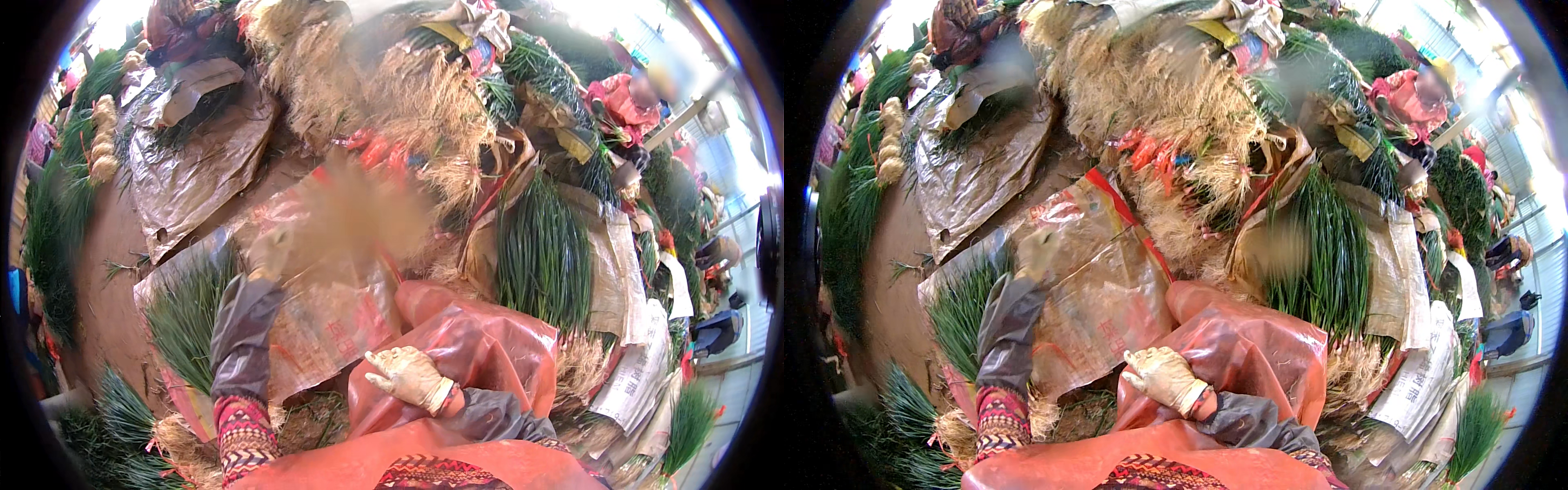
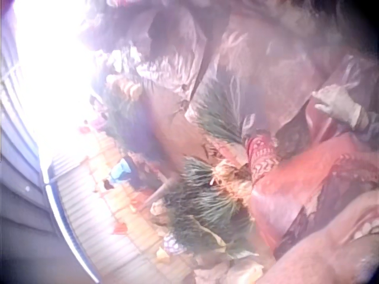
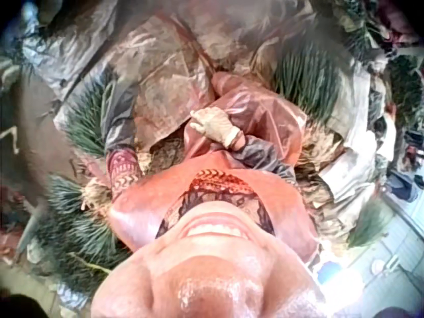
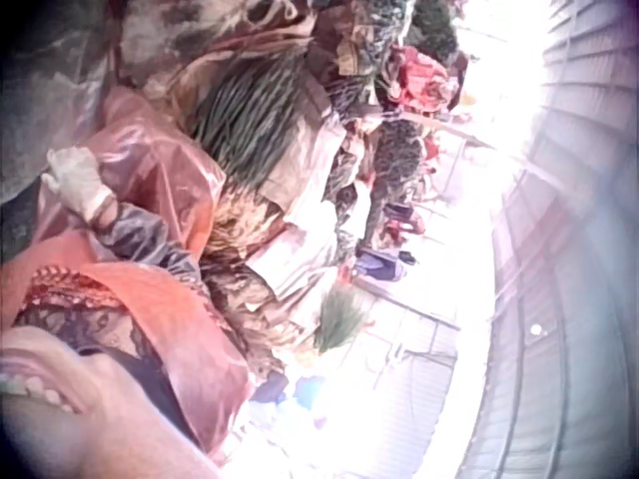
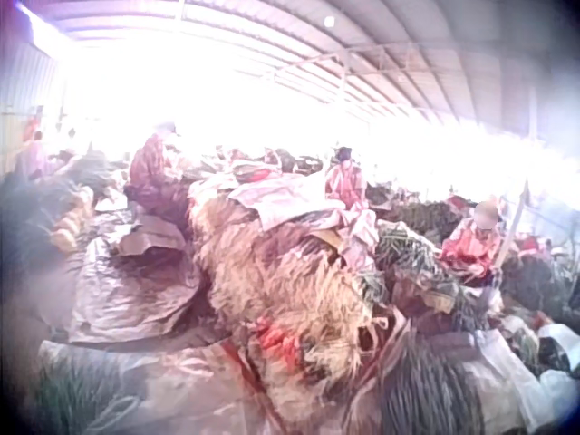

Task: The person processes scallions by hand, bundling them together and cleaning the roots while seated in a warehouse environment with other workers.

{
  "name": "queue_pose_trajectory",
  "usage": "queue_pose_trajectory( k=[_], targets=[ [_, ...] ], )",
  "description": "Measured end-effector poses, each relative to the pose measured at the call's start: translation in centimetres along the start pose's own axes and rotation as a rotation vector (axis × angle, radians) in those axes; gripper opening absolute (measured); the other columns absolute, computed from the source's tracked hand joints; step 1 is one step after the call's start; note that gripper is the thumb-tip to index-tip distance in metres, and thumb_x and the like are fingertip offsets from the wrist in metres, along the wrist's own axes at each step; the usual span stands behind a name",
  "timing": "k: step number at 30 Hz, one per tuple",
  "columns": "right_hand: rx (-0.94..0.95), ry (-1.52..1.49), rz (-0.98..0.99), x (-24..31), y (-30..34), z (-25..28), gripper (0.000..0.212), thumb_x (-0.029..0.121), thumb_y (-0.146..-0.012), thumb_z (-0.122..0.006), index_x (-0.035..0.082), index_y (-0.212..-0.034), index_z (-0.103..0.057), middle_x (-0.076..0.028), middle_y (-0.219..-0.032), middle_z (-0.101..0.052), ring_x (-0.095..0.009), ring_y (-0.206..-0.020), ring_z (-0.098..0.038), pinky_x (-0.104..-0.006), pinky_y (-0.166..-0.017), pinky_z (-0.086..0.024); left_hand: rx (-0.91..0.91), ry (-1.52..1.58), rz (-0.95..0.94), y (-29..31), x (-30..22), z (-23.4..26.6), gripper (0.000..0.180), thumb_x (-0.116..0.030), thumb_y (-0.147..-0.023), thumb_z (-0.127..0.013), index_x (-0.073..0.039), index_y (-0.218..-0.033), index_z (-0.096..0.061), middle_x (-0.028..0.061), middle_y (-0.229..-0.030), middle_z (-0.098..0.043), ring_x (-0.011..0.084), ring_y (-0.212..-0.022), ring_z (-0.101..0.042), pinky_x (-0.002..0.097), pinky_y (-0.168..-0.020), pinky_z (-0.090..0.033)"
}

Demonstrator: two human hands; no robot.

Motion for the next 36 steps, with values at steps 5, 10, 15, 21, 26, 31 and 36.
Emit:
queue_pose_trajectory(
  k=[5,10,15,21,26,31,36],
  targets=[
    [-0.191,-0.088,0.096,-0.5,0.1,0.7,0.039,0.033,-0.089,-0.053,0.002,-0.112,-0.06,-0.013,-0.092,-0.066,-0.029,-0.081,-0.063,-0.0407,-0.074,-0.048,0.374,0.551,0.2,-5.8,-9.5,-10.7,0.034,-0.04,-0.089,-0.062,-0.006,-0.089,-0.067,0.0022,-0.072,-0.063,0.0098,-0.054,-0.054,0.0289,-0.048,-0.044],
    [-0.002,-0.207,0.068,-1.6,0.2,0.2,0.045,0.029,-0.087,-0.056,0.004,-0.125,-0.054,-0.013,-0.105,-0.065,-0.028,-0.087,-0.063,-0.0403,-0.078,-0.049,0.214,0.38,-0.181,-13.0,-16.0,-15.2,0.044,-0.049,-0.086,-0.062,-0.005,-0.09,-0.065,0.0039,-0.065,-0.061,0.0112,-0.053,-0.054,0.0298,-0.047,-0.043],
    [0.035,-0.304,0.053,-3.2,0.5,0.6,0.053,0.027,-0.087,-0.056,0.003,-0.133,-0.047,-0.013,-0.104,-0.065,-0.03,-0.087,-0.062,-0.0412,-0.077,-0.049,0.442,0.219,0.127,-16.2,-18.1,-19.0,0.031,-0.036,-0.084,-0.059,-0.009,-0.097,-0.068,0.0143,-0.084,-0.067,0.0318,-0.084,-0.065,0.0442,-0.073,-0.049],
    [-0.107,-0.277,0.097,-3.3,0.8,2.2,0.043,0.024,-0.085,-0.057,0.002,-0.122,-0.057,-0.013,-0.105,-0.065,-0.028,-0.089,-0.063,-0.0409,-0.078,-0.048,0.415,0.221,0.004,-12.8,-16.2,-16.8,0.034,-0.038,-0.08,-0.064,-0.007,-0.091,-0.07,0.0175,-0.087,-0.068,0.0352,-0.085,-0.065,0.0455,-0.077,-0.049],
    [-0.153,-0.16,0.243,-0.3,0.4,1.7,0.03,0.017,-0.082,-0.06,0.005,-0.109,-0.064,-0.011,-0.107,-0.064,-0.025,-0.091,-0.062,-0.0385,-0.079,-0.049,0.485,0.986,0.172,2.0,-8.1,-17.1,0.02,-0.022,-0.088,-0.066,-0.002,-0.084,-0.068,-0.0007,-0.066,-0.061,0.0109,-0.061,-0.057,0.0296,-0.054,-0.045],
    [-0.182,-0.048,0.259,0.8,0.1,1.1,0.034,0.017,-0.083,-0.066,0.004,-0.114,-0.063,-0.01,-0.093,-0.065,-0.026,-0.082,-0.063,-0.0388,-0.073,-0.049,0.251,0.489,-0.08,17.3,-8.2,-12.6,0.011,-0.019,-0.086,-0.064,-0.01,-0.09,-0.07,0.015,-0.078,-0.065,0.0231,-0.06,-0.061,0.0366,-0.057,-0.048],
    [-0.221,0.012,0.207,-0.1,0.4,0.4,0.038,0.02,-0.082,-0.068,0.003,-0.115,-0.063,-0.013,-0.094,-0.067,-0.029,-0.082,-0.064,-0.0385,-0.076,-0.049,0.307,-0.127,0.054,29.4,1.6,-5.9,0.023,-0.035,-0.085,-0.061,-0.014,-0.078,-0.067,0.0105,-0.071,-0.064,0.0307,-0.062,-0.063,0.043,-0.055,-0.049]
  ],
)
Point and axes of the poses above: each hand's wrist, its own y-axis away from the middle knuckle, its own z-axis out of the back of the hand, x = y × z, the point moved 7 cm from there along -y, towards the middle knuckle
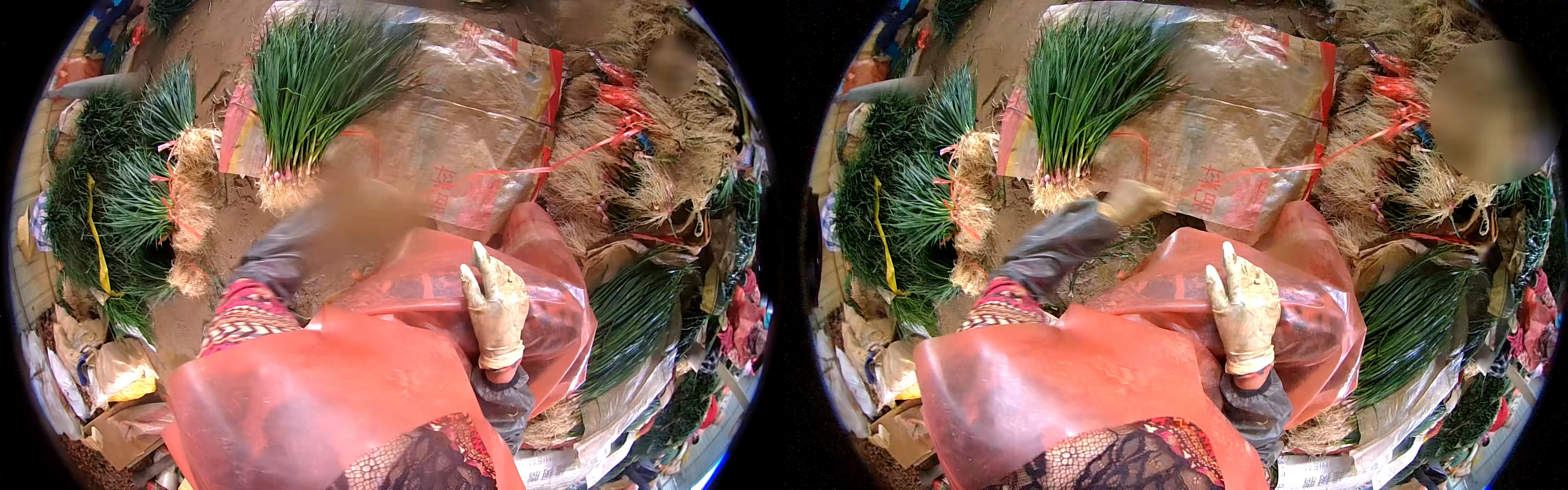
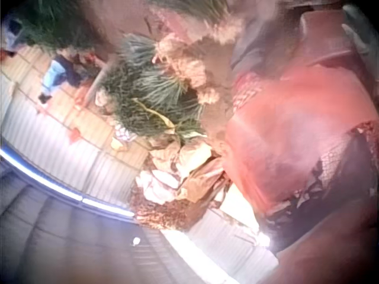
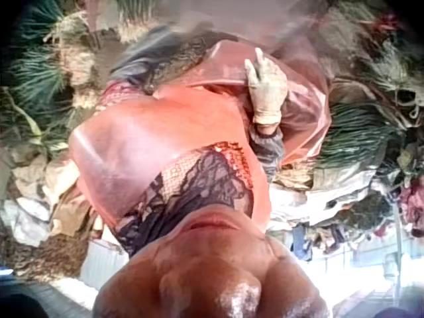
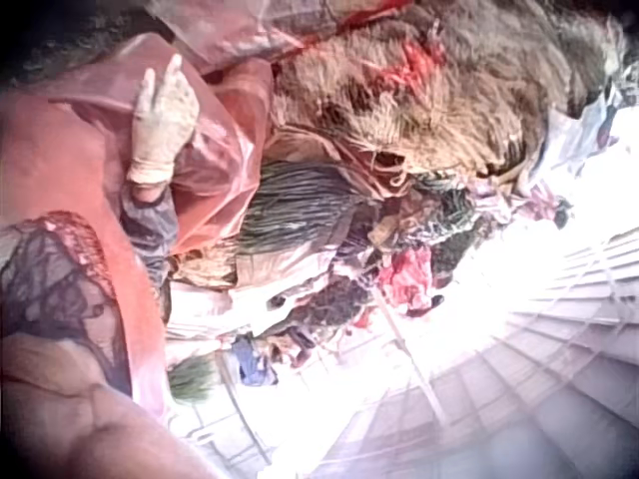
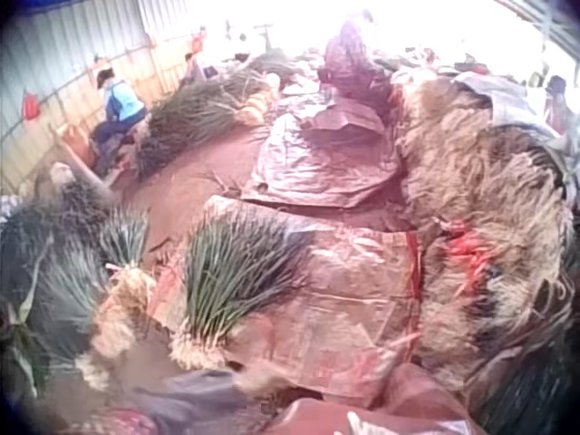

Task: The person processes scallions by hand, bundling them together and cleaning the roots while seated in a warehouse environment with other workers.

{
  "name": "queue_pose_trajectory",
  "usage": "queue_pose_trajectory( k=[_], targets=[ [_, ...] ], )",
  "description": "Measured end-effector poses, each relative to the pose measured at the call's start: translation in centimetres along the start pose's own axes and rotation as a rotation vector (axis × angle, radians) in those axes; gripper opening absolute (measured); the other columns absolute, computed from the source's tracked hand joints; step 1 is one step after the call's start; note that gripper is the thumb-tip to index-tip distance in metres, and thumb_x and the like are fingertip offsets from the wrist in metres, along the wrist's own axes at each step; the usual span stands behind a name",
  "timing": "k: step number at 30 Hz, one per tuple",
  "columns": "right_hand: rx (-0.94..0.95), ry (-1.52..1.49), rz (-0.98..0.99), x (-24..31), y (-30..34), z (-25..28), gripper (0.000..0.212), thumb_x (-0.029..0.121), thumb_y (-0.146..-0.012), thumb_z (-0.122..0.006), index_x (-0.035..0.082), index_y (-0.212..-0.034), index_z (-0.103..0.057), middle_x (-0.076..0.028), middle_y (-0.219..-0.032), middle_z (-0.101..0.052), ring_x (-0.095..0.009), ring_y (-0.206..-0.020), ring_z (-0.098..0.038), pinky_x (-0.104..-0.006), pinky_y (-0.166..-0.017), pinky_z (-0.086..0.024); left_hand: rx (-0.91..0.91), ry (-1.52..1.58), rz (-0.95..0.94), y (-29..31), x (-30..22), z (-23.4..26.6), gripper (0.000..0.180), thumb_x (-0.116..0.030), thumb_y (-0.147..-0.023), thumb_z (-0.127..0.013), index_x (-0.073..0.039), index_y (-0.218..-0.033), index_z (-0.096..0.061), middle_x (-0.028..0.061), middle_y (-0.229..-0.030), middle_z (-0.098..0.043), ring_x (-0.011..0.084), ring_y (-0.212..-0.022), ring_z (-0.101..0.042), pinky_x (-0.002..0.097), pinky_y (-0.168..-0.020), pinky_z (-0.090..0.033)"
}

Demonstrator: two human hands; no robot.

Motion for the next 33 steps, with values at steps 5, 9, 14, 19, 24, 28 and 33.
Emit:
queue_pose_trajectory(
  k=[5,9,14,19,24,28,33],
  targets=[
    [0.004,0.063,0.039,0.3,-0.1,-0.6,0.039,0.022,-0.083,-0.068,0.005,-0.117,-0.063,-0.012,-0.091,-0.067,-0.029,-0.081,-0.063,-0.0392,-0.075,-0.049,0.438,-0.451,0.42,6.3,17.1,7.3,0.028,-0.038,-0.089,-0.053,-0.014,-0.086,-0.068,0.0076,-0.08,-0.067,0.0264,-0.073,-0.066,0.0407,-0.064,-0.052],
    [0.013,0.095,0.027,1.1,-0.3,-1.2,0.038,0.025,-0.083,-0.067,0.007,-0.117,-0.063,-0.012,-0.092,-0.067,-0.029,-0.082,-0.064,-0.0389,-0.075,-0.049,0.679,-0.568,0.684,7.0,23.5,12.5,0.031,-0.028,-0.091,-0.049,-0.012,-0.109,-0.068,0.0085,-0.106,-0.069,0.0255,-0.097,-0.067,0.043,-0.079,-0.053],
    [0.015,0.078,0.062,2.2,-0.5,-0.9,0.037,0.026,-0.084,-0.066,0.006,-0.115,-0.063,-0.012,-0.094,-0.068,-0.028,-0.083,-0.064,-0.039,-0.076,-0.049,0.243,-0.69,0.769,10.0,38.8,12.6,0.023,-0.03,-0.093,-0.05,-0.013,-0.095,-0.066,0.0127,-0.09,-0.069,0.0315,-0.087,-0.067,0.0456,-0.068,-0.052],
    [-0.133,0.002,0.063,0.3,-0.4,0.5,0.035,0.023,-0.085,-0.064,0.004,-0.114,-0.062,-0.013,-0.093,-0.069,-0.027,-0.083,-0.066,-0.0389,-0.074,-0.053,-0.059,-0.777,0.134,1.7,33.6,16.2,0.034,-0.021,-0.092,-0.047,-0.014,-0.124,-0.057,0.0119,-0.088,-0.059,0.0321,-0.069,-0.057,0.0454,-0.064,-0.047],
    [-0.43,-0.54,-0.093,-1.7,2.9,7.1,0.037,0.015,-0.086,-0.064,0.007,-0.123,-0.059,-0.014,-0.108,-0.066,-0.028,-0.096,-0.063,-0.0374,-0.084,-0.051,0.044,-0.331,0.13,-2.6,24.1,20.1,0.091,-0.012,-0.064,-0.076,-0.015,-0.144,-0.035,0.0187,-0.135,-0.048,0.03,-0.11,-0.057,0.0383,-0.088,-0.051],
    [-0.801,-0.447,-0.56,-9.9,15.1,13.5,0.027,0.013,-0.09,-0.062,0.004,-0.115,-0.063,-0.012,-0.111,-0.066,-0.021,-0.1,-0.063,-0.0314,-0.087,-0.051,0.082,-0.335,0.6,-1.5,28.4,23.7,0.081,-0.016,-0.068,-0.079,-0.005,-0.139,-0.04,0.0177,-0.13,-0.051,0.0251,-0.114,-0.054,0.0339,-0.095,-0.045],
    [-0.654,0.33,-1.168,-19.5,32.1,12.2,0.022,0.026,-0.085,-0.065,0.01,-0.099,-0.069,-0.007,-0.094,-0.07,-0.024,-0.082,-0.067,-0.0342,-0.072,-0.052,-0.307,0.258,0.173,-6.9,20.3,32.3,0.035,-0.011,-0.087,-0.062,0.0,-0.12,-0.059,0.011,-0.11,-0.061,0.0183,-0.099,-0.058,0.0323,-0.086,-0.047]
  ],
)
Point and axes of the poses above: each hand's wrist, its own y-axis away from the middle knuckle, its own z-axis out of the back of the hand, x = y × z, the point moved 7 cm from there along -y, towards the middle knuckle
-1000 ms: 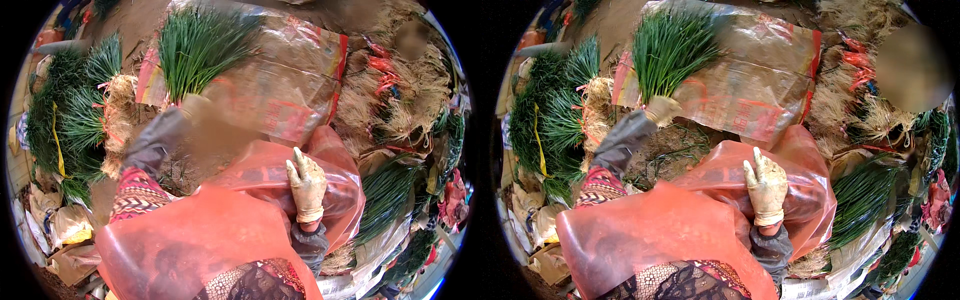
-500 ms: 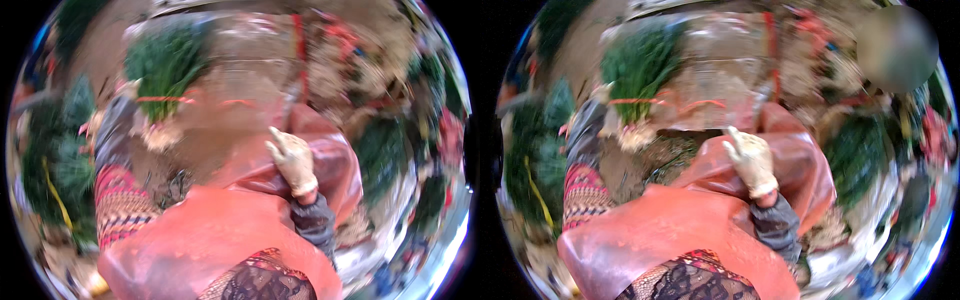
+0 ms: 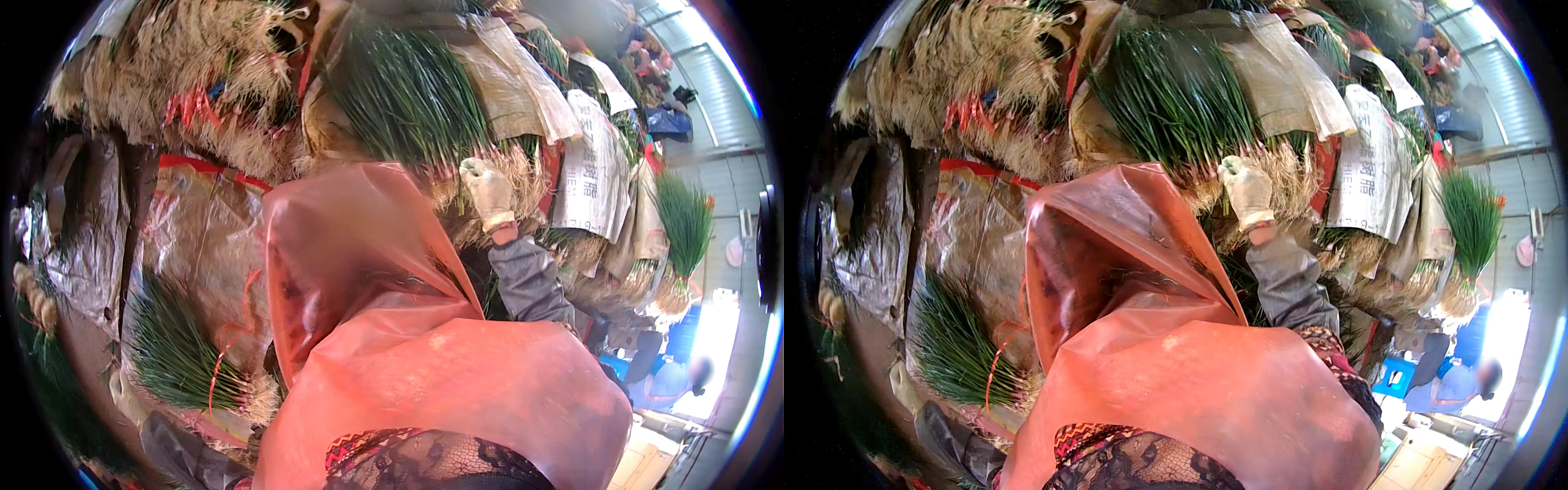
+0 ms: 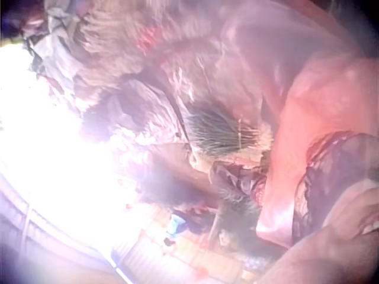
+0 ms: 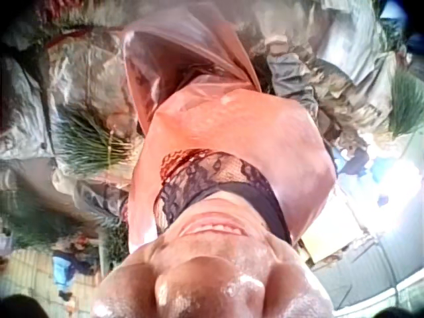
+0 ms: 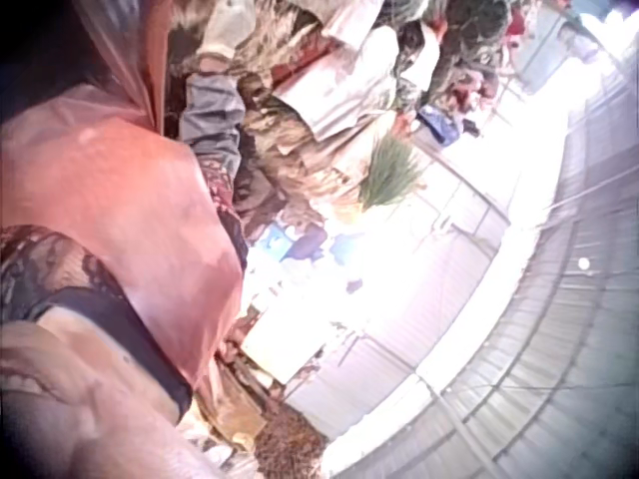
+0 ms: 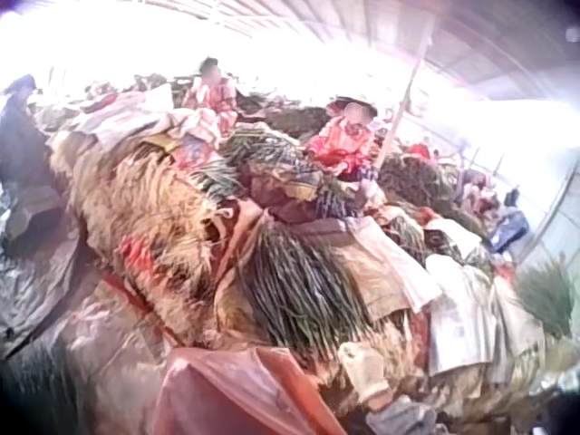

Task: The person processes scallions by hand, bundling them together and cleaning the roots while seated in a warehouse environment with other workers.

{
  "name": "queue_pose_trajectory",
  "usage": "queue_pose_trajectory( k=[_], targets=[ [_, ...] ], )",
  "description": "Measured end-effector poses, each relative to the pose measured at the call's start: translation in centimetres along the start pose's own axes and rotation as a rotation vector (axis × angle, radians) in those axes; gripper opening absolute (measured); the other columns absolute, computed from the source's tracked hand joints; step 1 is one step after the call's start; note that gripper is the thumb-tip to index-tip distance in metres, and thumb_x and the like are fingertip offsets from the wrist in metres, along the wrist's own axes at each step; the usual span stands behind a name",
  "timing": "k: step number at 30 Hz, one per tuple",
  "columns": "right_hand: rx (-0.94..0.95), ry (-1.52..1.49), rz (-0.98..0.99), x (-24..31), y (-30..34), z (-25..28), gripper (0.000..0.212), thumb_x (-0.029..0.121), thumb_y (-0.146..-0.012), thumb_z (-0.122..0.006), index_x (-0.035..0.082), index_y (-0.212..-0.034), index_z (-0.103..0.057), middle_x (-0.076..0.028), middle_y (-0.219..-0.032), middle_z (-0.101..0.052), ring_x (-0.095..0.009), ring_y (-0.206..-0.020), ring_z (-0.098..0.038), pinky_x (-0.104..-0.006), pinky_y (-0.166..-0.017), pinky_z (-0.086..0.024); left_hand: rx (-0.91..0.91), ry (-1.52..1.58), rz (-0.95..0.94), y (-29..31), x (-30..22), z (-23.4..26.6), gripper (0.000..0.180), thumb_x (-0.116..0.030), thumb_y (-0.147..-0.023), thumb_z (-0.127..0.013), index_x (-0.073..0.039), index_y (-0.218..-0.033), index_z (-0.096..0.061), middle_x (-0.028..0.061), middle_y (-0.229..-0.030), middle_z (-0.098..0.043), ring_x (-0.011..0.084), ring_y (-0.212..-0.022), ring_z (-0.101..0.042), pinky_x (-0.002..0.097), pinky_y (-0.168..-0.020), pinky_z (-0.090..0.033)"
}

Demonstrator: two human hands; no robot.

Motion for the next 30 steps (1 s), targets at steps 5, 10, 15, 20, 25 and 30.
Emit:
queue_pose_trajectory(
  k=[5,10,15,20,25,30],
  targets=[
    [-0.066,0.32,0.024,-1.7,-2.5,-3.8,0.028,0.038,-0.08,-0.067,0.011,-0.087,-0.068,-0.009,-0.083,-0.067,-0.029,-0.075,-0.065,-0.0409,-0.069,-0.05,0.225,0.329,-0.313,7.0,-34.3,-17.8,0.021,-0.012,-0.086,-0.056,-0.001,-0.099,-0.069,0.0088,-0.096,-0.066,0.0179,-0.09,-0.062,0.0291,-0.082,-0.048],
    [0.248,-0.28,-0.346,-7.4,-5.9,-6.3,0.025,0.035,-0.079,-0.066,0.011,-0.072,-0.065,-0.013,-0.072,-0.065,-0.031,-0.067,-0.063,-0.0431,-0.063,-0.048,0.922,0.535,-0.266,21.2,-54.5,-38.4,0.028,-0.029,-0.09,-0.059,-0.005,-0.101,-0.068,0.0054,-0.09,-0.066,0.0137,-0.072,-0.06,0.0281,-0.065,-0.047],
    [0.433,-1.524,-0.41,-1.2,-0.2,-3.8,0.015,0.01,-0.082,-0.071,0.0,-0.093,-0.067,-0.004,-0.081,-0.067,-0.011,-0.068,-0.062,-0.0231,-0.061,-0.05,1.506,0.806,0.154,32.4,-55.3,-53.1,0.036,-0.036,-0.093,-0.059,-0.001,-0.098,-0.065,0.0109,-0.083,-0.067,0.0153,-0.053,-0.061,0.0266,-0.046,-0.048],
    [0.426,-1.363,-0.362,0.2,4.2,-2.0,0.013,0.013,-0.088,-0.065,0.001,-0.091,-0.067,-0.003,-0.081,-0.066,-0.008,-0.071,-0.061,-0.0212,-0.061,-0.048,1.531,0.662,-0.17,33.6,-53.1,-51.6,0.033,-0.032,-0.095,-0.056,0.0,-0.098,-0.065,0.0096,-0.08,-0.067,0.0124,-0.05,-0.058,0.0241,-0.045,-0.046],
    [0.272,-1.073,-0.287,-2.1,3.2,-0.8,0.037,0.04,-0.094,-0.056,0.005,-0.099,-0.069,-0.007,-0.091,-0.071,-0.013,-0.074,-0.065,-0.0288,-0.07,-0.052,1.263,0.778,-0.344,31.7,-54.8,-45.8,0.029,-0.027,-0.098,-0.05,-0.001,-0.099,-0.063,0.0072,-0.078,-0.065,0.0115,-0.049,-0.056,0.023,-0.047,-0.046],
    [0.228,0.065,0.009,-2.0,-5.2,-9.1,0.044,0.048,-0.087,-0.055,0.006,-0.09,-0.068,-0.016,-0.076,-0.068,-0.037,-0.071,-0.066,-0.0456,-0.062,-0.049,1.076,0.832,-0.108,28.3,-53.7,-48.4,0.031,-0.028,-0.097,-0.052,0.0,-0.107,-0.063,0.0021,-0.065,-0.058,0.0113,-0.047,-0.053,0.023,-0.044,-0.043]
  ],
)
Point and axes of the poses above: each hand's wrist, its own y-axis away from the middle knuckle, its own z-axis out of the back of the hand, x = y × z, the point moved 7 cm from there along -y, towards the middle knuckle
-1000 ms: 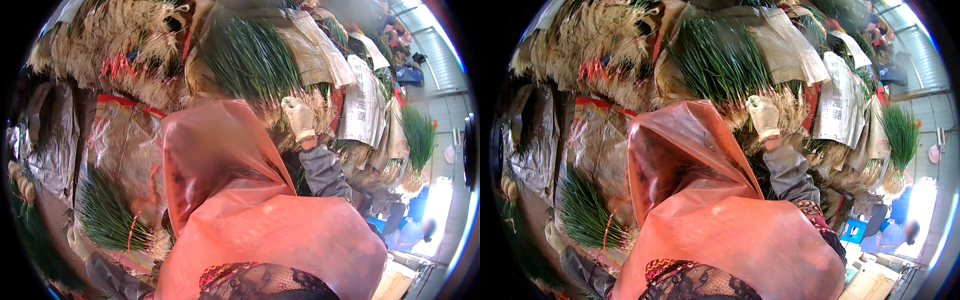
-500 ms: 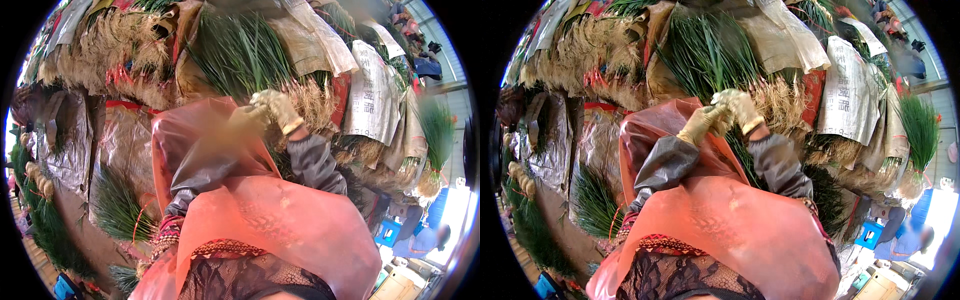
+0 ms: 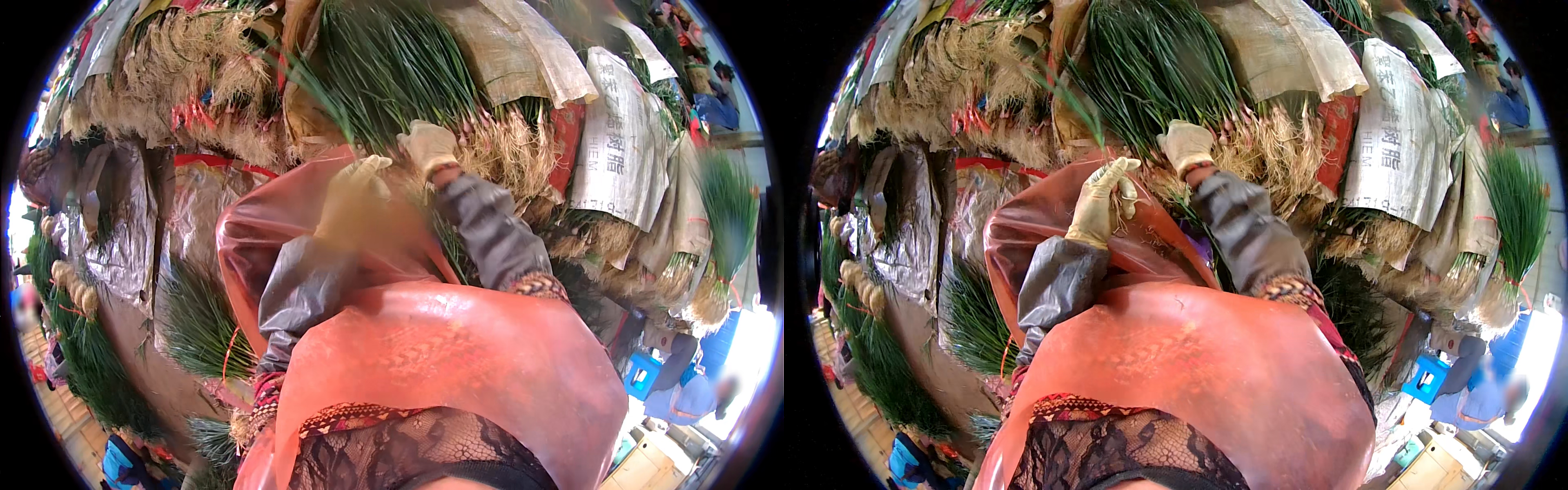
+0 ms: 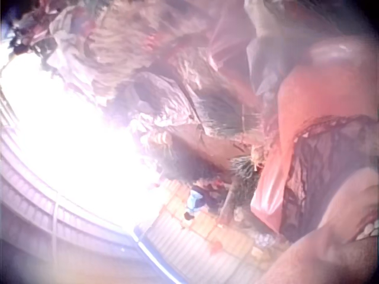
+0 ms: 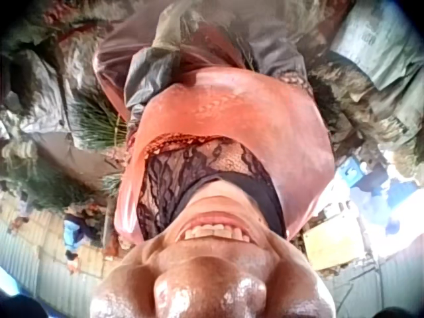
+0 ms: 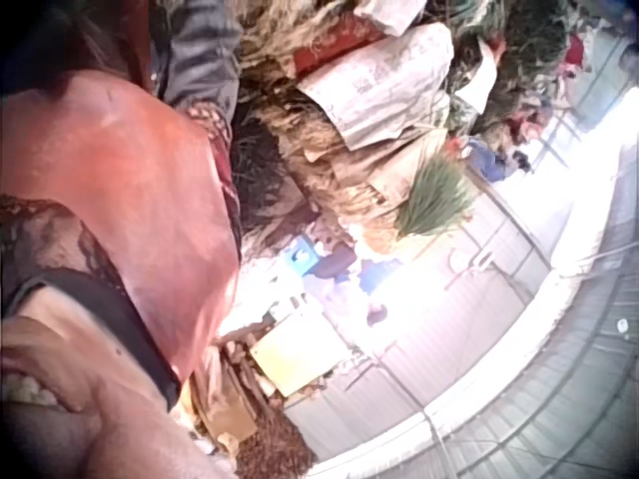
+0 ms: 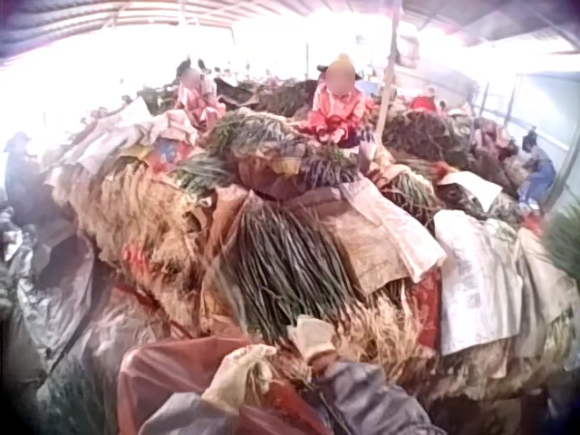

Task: The person processes scallions by hand, bundling them together and cleaning the roots while seated in a warehouse environment with other workers.

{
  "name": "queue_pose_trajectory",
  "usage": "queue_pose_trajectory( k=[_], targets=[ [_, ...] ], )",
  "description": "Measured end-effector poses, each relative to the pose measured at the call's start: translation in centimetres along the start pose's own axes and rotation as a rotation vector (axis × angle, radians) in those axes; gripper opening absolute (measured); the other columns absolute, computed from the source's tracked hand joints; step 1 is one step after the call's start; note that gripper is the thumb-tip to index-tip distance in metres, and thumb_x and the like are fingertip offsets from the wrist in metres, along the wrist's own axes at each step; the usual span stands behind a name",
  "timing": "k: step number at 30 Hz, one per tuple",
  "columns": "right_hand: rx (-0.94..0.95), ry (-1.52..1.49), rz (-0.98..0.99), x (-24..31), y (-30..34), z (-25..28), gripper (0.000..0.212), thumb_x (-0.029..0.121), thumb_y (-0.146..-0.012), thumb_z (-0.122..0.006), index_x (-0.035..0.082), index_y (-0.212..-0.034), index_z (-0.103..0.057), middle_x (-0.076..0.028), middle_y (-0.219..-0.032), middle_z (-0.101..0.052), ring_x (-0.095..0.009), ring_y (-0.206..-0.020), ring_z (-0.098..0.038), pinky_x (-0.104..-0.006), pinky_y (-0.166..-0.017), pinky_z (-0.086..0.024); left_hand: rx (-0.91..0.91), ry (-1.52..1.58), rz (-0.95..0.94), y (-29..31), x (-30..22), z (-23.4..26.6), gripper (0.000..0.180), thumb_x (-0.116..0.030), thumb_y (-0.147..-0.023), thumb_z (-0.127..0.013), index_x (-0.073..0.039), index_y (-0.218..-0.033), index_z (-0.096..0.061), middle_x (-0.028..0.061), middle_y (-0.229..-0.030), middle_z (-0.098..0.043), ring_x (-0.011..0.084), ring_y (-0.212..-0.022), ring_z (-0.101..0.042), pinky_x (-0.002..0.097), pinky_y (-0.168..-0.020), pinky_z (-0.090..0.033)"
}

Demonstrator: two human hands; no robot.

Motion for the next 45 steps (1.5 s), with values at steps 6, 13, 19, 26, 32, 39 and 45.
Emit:
queue_pose_trajectory(
  k=[6,13,19,26,32,39,45],
  targets=[
    [0.46,-1.443,-0.039,3.7,3.6,0.5,0.014,0.016,-0.085,-0.061,0.004,-0.092,-0.067,-0.007,-0.076,-0.065,-0.019,-0.07,-0.066,-0.0282,-0.066,-0.053,-0.166,0.003,0.14,0.1,4.6,2.9,0.04,-0.04,-0.098,-0.049,-0.004,-0.105,-0.065,0.0046,-0.07,-0.064,0.0088,-0.044,-0.05,0.0219,-0.042,-0.041],
    [0.313,-1.018,-0.068,4.6,6.1,0.8,0.018,0.024,-0.087,-0.066,0.006,-0.087,-0.067,-0.003,-0.077,-0.062,-0.011,-0.068,-0.055,-0.0279,-0.061,-0.044,-0.025,0.208,0.361,1.5,5.3,-0.3,0.021,-0.023,-0.092,-0.063,-0.002,-0.091,-0.066,0.0018,-0.07,-0.063,0.0059,-0.05,-0.05,0.021,-0.045,-0.04],
    [-0.405,-0.382,0.265,6.6,5.8,5.0,0.022,0.028,-0.087,-0.061,0.008,-0.077,-0.064,-0.009,-0.078,-0.065,-0.026,-0.071,-0.063,-0.0354,-0.063,-0.051,-0.023,0.627,0.346,0.3,7.3,0.9,0.02,-0.022,-0.093,-0.06,-0.002,-0.092,-0.064,0.002,-0.068,-0.06,0.0087,-0.055,-0.056,0.0207,-0.051,-0.046],
    [0.344,0.38,0.353,-6.3,8.8,-5.8,0.02,0.024,-0.088,-0.056,0.007,-0.083,-0.066,-0.009,-0.078,-0.068,-0.021,-0.065,-0.065,-0.0375,-0.051,-0.046,0.107,0.681,0.221,4.7,-0.5,0.9,0.026,-0.028,-0.097,-0.053,-0.003,-0.105,-0.059,0.0055,-0.08,-0.06,0.0138,-0.067,-0.057,0.0238,-0.059,-0.048],
    [0.282,0.059,0.219,4.2,9.2,0.5,0.036,0.038,-0.09,-0.053,0.007,-0.106,-0.061,-0.013,-0.092,-0.065,-0.028,-0.087,-0.065,-0.0429,-0.074,-0.052,0.107,0.963,0.313,3.4,5.3,2.9,0.031,-0.026,-0.099,-0.048,-0.005,-0.12,-0.056,0.0068,-0.089,-0.063,0.0136,-0.067,-0.058,0.0226,-0.057,-0.047],
    [-0.137,0.293,0.143,2.5,-3.9,-5.7,0.039,0.018,-0.089,-0.049,0.007,-0.127,-0.049,-0.011,-0.092,-0.06,-0.028,-0.088,-0.063,-0.0419,-0.07,-0.052,0.11,0.734,0.249,2.5,1.7,1.7,0.034,-0.03,-0.1,-0.047,-0.004,-0.12,-0.055,0.0037,-0.071,-0.053,0.0105,-0.054,-0.048,0.0214,-0.045,-0.039],
    [0.202,0.084,-0.108,-3.9,-6.8,7.6,0.054,0.043,-0.091,-0.056,0.003,-0.127,-0.052,-0.016,-0.093,-0.065,-0.02,-0.065,-0.062,-0.0373,-0.062,-0.053,0.19,0.717,0.181,3.4,-0.2,2.1,0.035,-0.029,-0.1,-0.046,-0.003,-0.121,-0.056,0.0036,-0.07,-0.054,0.0094,-0.056,-0.048,0.0202,-0.045,-0.038]
  ],
)
Point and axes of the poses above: each hand's wrist, its own y-axis away from the middle knuckle, its own z-axis out of the back of the hand, x = y × z, the point moved 7 cm from there along -y, towards the middle knuckle
